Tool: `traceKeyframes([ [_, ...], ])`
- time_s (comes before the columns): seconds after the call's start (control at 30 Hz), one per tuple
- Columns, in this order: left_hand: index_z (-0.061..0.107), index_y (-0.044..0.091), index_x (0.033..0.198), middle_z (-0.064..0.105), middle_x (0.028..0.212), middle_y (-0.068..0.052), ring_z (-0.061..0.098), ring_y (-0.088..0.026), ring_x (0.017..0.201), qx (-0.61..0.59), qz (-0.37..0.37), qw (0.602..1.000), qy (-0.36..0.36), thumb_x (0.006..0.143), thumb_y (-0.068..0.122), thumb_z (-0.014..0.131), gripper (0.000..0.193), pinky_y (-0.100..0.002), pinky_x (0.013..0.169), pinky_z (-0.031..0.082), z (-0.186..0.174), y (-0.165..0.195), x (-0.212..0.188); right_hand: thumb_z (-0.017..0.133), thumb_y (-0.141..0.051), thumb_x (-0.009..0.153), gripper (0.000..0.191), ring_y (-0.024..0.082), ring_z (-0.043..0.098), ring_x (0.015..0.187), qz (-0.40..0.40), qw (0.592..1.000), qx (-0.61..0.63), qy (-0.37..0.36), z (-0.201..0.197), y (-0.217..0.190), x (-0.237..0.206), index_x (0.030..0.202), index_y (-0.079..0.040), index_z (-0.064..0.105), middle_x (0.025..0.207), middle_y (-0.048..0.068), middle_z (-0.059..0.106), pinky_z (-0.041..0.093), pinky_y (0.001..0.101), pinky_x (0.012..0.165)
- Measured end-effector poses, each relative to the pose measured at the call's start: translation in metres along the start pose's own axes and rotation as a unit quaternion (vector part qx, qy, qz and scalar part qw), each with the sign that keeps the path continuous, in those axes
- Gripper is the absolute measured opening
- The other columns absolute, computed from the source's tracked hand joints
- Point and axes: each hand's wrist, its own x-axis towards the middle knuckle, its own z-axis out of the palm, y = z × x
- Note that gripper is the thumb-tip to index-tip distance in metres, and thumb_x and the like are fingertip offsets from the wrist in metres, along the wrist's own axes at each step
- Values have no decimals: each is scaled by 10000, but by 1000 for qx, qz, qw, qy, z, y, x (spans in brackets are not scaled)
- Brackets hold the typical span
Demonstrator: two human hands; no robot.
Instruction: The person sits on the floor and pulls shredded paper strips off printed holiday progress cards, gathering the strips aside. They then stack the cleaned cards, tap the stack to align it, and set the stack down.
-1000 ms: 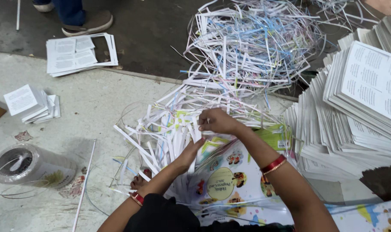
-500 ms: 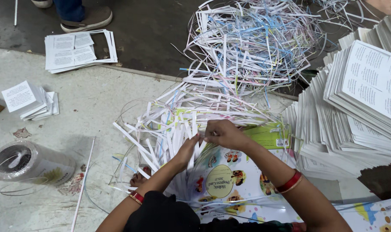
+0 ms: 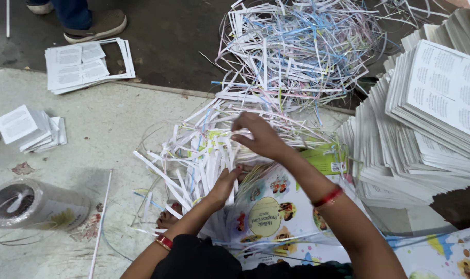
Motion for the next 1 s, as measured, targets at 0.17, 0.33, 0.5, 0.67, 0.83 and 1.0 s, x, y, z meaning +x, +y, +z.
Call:
traceKeyframes([
  [0.17,630,-41,1300,754,1106,-190,692,-258,974,-102,-102,989,35,1062,320,439,473,-421,924,524,2,2,-2,855,-288,721,558,291,711,1003,20,986,48,-158,-37,-46,-58,1189,-75,638,1095,116,715,540,403,864],
  [0.33,595,-41,1252,728,1149,-260,733,-323,1032,-205,-166,964,-34,1067,311,337,474,-433,978,567,14,13,-7,860,-275,688,878,312,684,1006,189,945,-85,-253,-28,-37,-98,1473,-173,480,1146,91,701,529,420,868],
  [0.5,612,-60,1171,700,1219,-295,714,-336,1132,-265,-157,951,-17,1080,328,309,501,-440,1058,549,9,8,-7,825,-161,744,607,318,651,1077,61,975,54,-206,-2,15,-118,1280,-66,557,1152,122,641,519,421,904],
  [0.67,610,8,1074,693,839,-105,666,-194,707,-410,-105,906,-26,1140,282,453,322,-327,664,543,-21,-6,-14,813,-225,848,294,285,657,1014,125,980,-90,-125,30,30,-136,1090,-142,668,1011,68,692,515,407,839],
  [0.83,655,18,1008,488,580,68,398,-55,438,-157,-144,976,48,1044,180,673,167,-247,402,297,-63,12,-8,811,-266,829,216,220,715,864,200,967,-143,-61,-24,-24,-156,1028,-220,742,908,18,764,531,401,785],
  [1.0,635,55,979,720,752,-48,730,-174,655,431,188,867,167,843,176,745,213,-350,581,548,-62,33,14,786,-160,670,397,310,656,1001,43,980,-183,71,-46,-92,-175,1064,-163,731,1031,76,736,526,469,834],
])
